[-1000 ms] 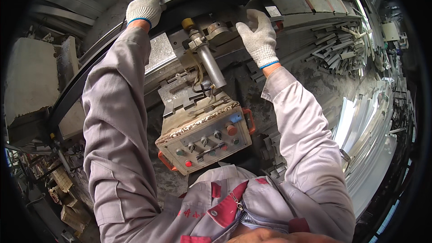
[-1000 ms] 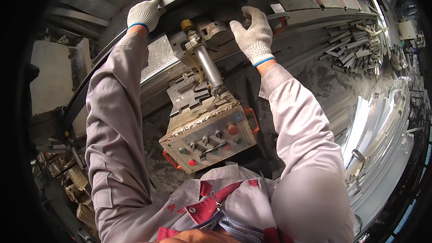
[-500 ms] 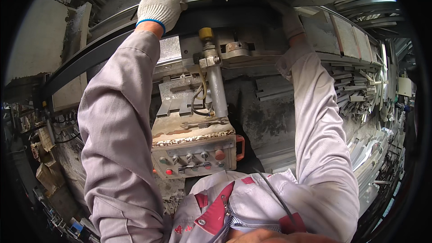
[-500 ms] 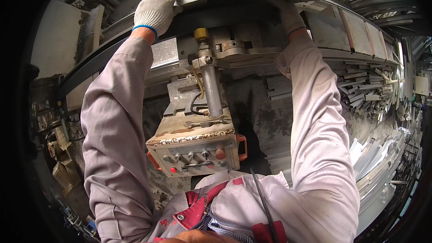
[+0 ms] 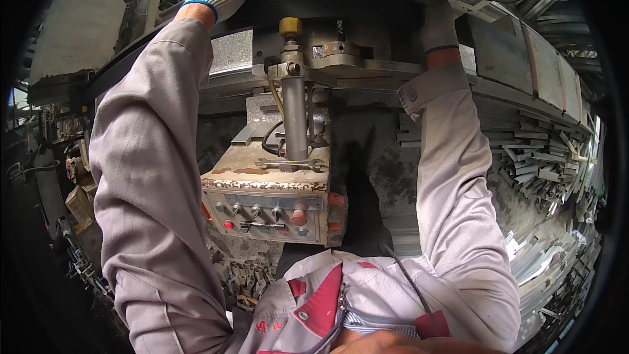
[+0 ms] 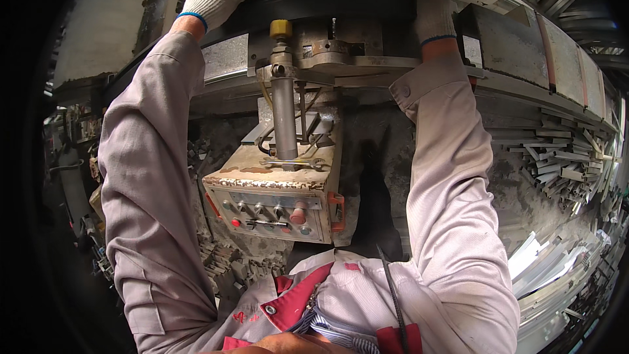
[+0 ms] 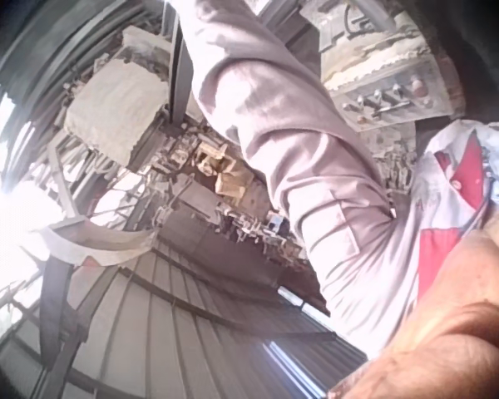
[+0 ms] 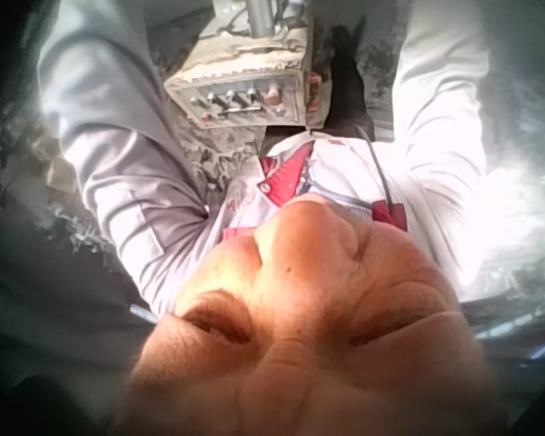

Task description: The person positions a long metal profile into a cutting machine, activates the cut, and removes the cut piece. They repeat this process for several pieces, then use a hex key to adjust a clamp on the machine.

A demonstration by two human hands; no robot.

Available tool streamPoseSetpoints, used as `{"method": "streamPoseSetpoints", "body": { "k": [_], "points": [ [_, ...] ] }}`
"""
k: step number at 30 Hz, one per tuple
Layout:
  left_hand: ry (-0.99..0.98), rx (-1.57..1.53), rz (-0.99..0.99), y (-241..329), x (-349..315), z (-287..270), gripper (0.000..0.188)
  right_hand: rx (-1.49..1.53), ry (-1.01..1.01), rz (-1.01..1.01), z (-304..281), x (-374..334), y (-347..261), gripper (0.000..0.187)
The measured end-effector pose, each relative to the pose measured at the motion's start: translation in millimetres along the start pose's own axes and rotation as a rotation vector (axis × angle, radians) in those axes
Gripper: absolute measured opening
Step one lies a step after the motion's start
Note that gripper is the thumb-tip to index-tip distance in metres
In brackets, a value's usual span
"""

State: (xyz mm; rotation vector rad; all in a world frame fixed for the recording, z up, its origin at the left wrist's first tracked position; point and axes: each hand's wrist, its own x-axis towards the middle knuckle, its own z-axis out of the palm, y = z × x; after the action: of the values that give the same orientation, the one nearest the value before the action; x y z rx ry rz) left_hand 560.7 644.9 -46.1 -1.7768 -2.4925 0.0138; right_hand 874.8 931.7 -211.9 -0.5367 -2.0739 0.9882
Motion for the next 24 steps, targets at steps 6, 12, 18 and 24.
{"method": "streamPoseSetpoints", "body": {
  "k": [6, 12, 18, 24],
  "points": [
    [-0.029, -0.005, -0.033, 0, 0, 0, 0.029, -0.283, 0.024, -0.135, -2, -10, -17, 0.034],
    [-0.068, 0.101, -0.071, -20, 12, 25, 0.058, 0.592, 0.111, 0.434, 13, 2, -33, 0.034],
    [0.001, -0.060, -0.037, -12, 2, 13, 0.030, -0.239, 0.059, 0.027, 3, -19, -38, 0.030],
    [-0.090, -0.101, -0.037, -10, 9, 8, 0.043, 0.374, 0.124, 0.431, 10, -6, -52, 0.034]
  ]
}}
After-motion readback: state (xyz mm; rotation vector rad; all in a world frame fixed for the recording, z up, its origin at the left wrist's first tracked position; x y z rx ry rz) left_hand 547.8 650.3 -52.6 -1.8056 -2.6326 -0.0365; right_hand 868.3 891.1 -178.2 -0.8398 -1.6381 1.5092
